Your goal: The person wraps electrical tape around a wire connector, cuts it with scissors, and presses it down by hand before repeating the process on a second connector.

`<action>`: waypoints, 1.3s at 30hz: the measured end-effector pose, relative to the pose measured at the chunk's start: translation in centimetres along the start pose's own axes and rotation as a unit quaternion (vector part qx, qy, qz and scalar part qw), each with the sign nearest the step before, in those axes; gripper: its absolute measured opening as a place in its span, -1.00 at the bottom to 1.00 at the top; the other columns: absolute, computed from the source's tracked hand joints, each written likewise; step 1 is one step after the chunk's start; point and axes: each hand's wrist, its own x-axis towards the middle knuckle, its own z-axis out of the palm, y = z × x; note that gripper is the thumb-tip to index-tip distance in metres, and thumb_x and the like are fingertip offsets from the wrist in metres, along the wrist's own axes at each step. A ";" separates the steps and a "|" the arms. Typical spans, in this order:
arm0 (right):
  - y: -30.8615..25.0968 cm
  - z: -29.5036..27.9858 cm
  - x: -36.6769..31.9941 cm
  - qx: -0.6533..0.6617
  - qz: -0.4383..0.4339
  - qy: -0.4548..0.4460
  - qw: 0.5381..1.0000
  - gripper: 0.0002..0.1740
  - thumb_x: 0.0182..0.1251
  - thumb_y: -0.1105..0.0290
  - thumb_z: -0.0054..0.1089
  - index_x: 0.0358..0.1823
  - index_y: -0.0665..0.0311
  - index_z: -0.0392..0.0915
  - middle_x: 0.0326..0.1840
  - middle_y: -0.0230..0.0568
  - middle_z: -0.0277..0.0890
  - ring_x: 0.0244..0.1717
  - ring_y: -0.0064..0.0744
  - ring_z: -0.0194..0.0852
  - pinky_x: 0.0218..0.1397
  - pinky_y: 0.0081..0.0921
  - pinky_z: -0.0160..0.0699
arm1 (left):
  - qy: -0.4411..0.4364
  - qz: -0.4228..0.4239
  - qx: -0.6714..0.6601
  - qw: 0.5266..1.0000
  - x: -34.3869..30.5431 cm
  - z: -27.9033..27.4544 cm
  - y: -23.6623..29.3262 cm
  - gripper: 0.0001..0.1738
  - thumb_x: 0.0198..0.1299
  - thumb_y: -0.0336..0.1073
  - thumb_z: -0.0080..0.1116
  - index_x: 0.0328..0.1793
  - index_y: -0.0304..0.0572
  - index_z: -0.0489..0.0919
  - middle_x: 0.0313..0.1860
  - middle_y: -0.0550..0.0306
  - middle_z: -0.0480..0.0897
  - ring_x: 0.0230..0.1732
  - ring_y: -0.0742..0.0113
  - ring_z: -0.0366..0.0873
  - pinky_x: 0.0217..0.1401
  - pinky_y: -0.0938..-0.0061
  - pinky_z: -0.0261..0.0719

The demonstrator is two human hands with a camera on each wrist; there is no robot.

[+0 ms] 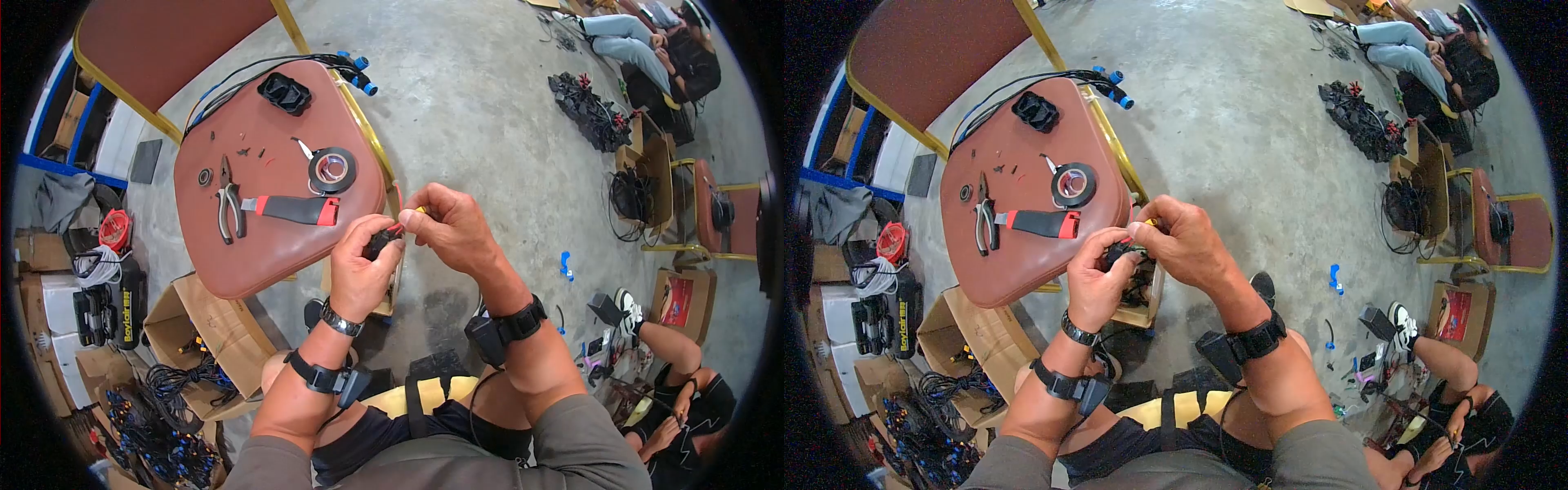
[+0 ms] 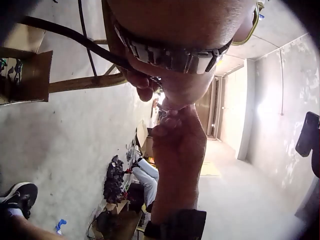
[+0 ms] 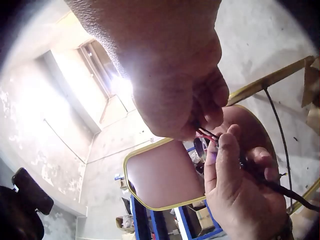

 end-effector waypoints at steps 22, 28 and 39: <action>0.6 0.7 0.4 -0.061 -0.014 0.030 0.998 -0.80 0.22 0.41 0.21 -0.32 0.46 0.59 -0.52 -0.18 0.57 -0.43 -0.58 0.51 -0.35 -0.45 0.55 | -0.013 -0.049 0.009 0.999 0.0 0.3 -0.7 -0.79 0.08 -0.50 0.31 -0.12 -0.33 0.62 -0.33 0.12 0.60 -0.37 0.46 0.51 -0.28 0.52 0.50; 1.3 1.0 0.8 -0.013 0.020 0.044 0.999 -0.81 0.20 0.43 0.18 -0.34 0.48 0.59 -0.51 -0.27 0.56 -0.42 -0.61 0.48 -0.35 -0.50 0.52 | 0.010 -0.063 0.016 0.998 -0.3 0.6 0.2 -0.80 0.08 -0.49 0.30 -0.14 -0.34 0.61 -0.32 0.12 0.60 -0.35 0.43 0.50 -0.24 0.52 0.49; 1.4 0.2 1.4 0.208 0.082 0.086 0.971 -0.87 0.30 0.42 0.21 -0.33 0.36 0.58 -0.49 -0.46 0.48 -0.53 -0.72 0.36 -0.52 -0.66 0.40 | -0.017 -0.066 0.023 0.997 -0.8 0.0 -0.3 -0.81 0.22 -0.51 0.26 -0.04 -0.28 0.59 -0.29 0.38 0.57 -0.33 0.69 0.44 -0.27 0.72 0.44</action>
